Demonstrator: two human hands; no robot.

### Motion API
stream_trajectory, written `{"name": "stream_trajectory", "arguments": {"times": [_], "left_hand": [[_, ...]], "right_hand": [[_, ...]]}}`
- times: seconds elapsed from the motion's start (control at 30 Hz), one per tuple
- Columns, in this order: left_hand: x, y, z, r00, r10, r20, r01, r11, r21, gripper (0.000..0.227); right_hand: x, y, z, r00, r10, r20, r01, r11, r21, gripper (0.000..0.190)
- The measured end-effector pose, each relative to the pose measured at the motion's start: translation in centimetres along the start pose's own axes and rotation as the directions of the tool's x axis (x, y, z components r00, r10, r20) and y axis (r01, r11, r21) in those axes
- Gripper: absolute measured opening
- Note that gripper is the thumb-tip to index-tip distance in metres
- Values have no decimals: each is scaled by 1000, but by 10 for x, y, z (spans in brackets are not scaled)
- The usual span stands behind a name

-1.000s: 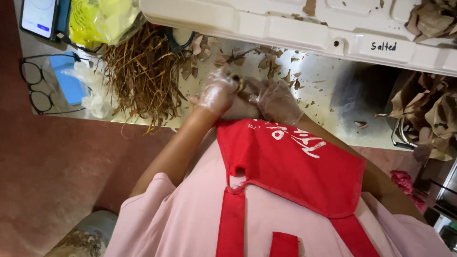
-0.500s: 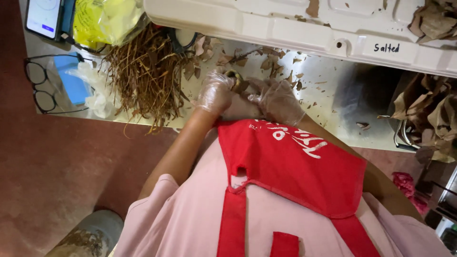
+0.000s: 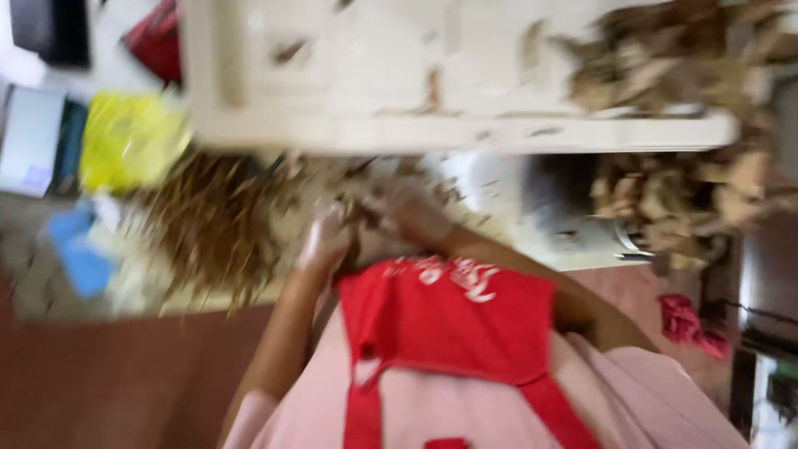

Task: Manually rubbing and breaking down dried tea leaves on a metal table surface

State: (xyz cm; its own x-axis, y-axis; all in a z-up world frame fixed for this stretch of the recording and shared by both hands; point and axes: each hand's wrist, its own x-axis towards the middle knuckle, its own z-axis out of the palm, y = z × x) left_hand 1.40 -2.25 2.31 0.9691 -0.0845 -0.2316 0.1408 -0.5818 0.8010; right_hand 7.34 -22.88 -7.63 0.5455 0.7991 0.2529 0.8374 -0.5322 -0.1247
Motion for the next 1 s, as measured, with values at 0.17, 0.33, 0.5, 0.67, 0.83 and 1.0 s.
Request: {"name": "stream_trajectory", "arguments": {"times": [0.17,0.33,0.5,0.67,0.83,1.0], "left_hand": [[16,-44,12,917,-365,164,278,876,393,43],[11,-40,7,944,-305,121,236,888,395,43],[5,-49,13,991,-117,61,89,933,349,39],[10,-50,20,998,-54,23,43,940,340,37],[12,-45,8,999,17,46,-28,967,252,32],[18,-35,-3,998,42,53,-53,974,222,22]], "right_hand": [[29,-25,-70,955,22,295,91,927,-364,32],[16,-19,-60,985,45,165,13,942,-336,30],[27,-32,-66,997,24,71,33,712,-701,20],[16,-27,-77,999,-32,41,48,873,-486,39],[19,-32,-93,999,-4,35,18,904,-427,39],[16,-20,-73,995,-77,-70,44,920,-390,34]]}}
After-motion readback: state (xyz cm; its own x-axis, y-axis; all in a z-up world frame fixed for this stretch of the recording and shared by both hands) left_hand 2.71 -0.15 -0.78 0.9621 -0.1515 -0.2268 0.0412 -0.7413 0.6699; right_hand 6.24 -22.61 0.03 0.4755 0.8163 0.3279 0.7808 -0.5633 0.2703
